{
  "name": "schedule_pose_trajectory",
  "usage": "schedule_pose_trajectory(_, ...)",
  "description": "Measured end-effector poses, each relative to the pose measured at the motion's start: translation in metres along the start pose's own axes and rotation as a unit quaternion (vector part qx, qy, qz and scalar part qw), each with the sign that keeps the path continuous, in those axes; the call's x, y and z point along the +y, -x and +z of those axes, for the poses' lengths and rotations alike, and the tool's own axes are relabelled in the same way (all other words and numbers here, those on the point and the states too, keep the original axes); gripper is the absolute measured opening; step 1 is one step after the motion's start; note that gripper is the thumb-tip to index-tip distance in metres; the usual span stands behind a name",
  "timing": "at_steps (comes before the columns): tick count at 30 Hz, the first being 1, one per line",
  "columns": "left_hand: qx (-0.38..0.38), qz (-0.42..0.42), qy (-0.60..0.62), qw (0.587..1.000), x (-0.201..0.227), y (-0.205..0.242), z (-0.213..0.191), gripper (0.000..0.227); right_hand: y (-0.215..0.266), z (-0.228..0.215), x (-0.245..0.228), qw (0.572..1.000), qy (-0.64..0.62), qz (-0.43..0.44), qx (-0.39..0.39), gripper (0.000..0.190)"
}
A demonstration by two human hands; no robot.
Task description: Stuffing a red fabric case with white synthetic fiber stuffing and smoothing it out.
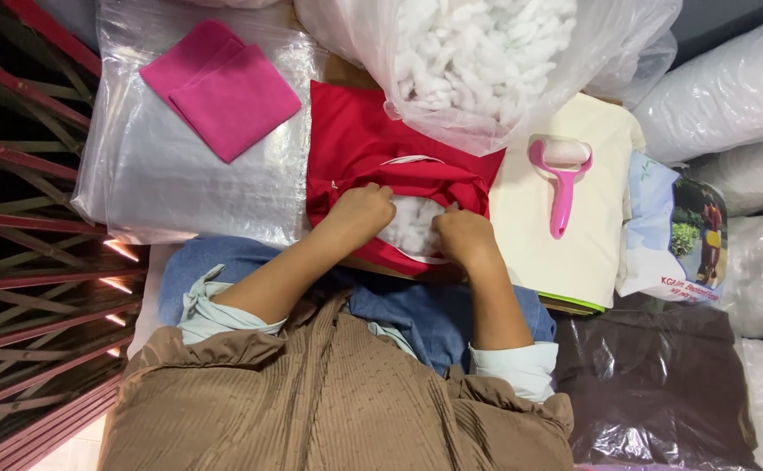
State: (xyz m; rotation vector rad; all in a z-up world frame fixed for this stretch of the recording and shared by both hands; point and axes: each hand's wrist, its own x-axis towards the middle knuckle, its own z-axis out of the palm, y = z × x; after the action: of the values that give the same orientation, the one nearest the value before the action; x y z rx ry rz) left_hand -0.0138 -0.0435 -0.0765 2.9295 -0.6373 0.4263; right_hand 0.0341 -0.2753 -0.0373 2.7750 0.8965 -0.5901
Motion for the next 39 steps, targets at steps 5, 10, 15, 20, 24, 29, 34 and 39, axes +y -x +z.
schedule_pose_trajectory(5, -0.004, -0.106, 0.227, 0.968, -0.030, -0.010, -0.093, 0.016, 0.059, -0.106, -0.015, 0.954, -0.279, 0.031, 0.106, 0.026)
schedule_pose_trajectory(10, -0.119, -0.259, 0.213, 0.935, -0.065, 0.005, -0.059, 0.024, 0.061, -0.073, 0.024, 0.959, -0.234, 0.130, 0.093, 0.030)
schedule_pose_trajectory(15, -0.187, -0.248, 0.198, 0.930, -0.059, 0.016, -0.021, 0.016, 0.040, -0.019, 0.029, 0.971, -0.197, 0.137, 0.009, 0.029)
schedule_pose_trajectory(20, -0.150, -0.253, 0.256, 0.921, -0.052, 0.013, -0.098, 0.010, 0.055, -0.048, 0.021, 0.950, -0.213, 0.161, 0.160, 0.019)
schedule_pose_trajectory(24, -0.116, -0.254, 0.158, 0.947, -0.064, 0.026, -0.077, 0.018, 0.058, -0.045, 0.028, 0.917, -0.203, 0.164, 0.302, 0.015)
schedule_pose_trajectory(29, -0.161, -0.244, 0.187, 0.938, -0.058, 0.024, -0.065, 0.055, 0.066, -0.072, -0.002, 0.928, -0.204, 0.102, 0.294, 0.050)
schedule_pose_trajectory(34, -0.147, -0.208, 0.251, 0.934, -0.045, 0.028, -0.113, 0.069, 0.067, -0.054, 0.005, 0.907, -0.178, 0.075, 0.375, 0.041)
schedule_pose_trajectory(39, -0.093, -0.176, 0.188, 0.962, -0.052, 0.036, -0.103, 0.068, 0.060, -0.039, 0.010, 0.875, -0.204, 0.049, 0.436, 0.029)
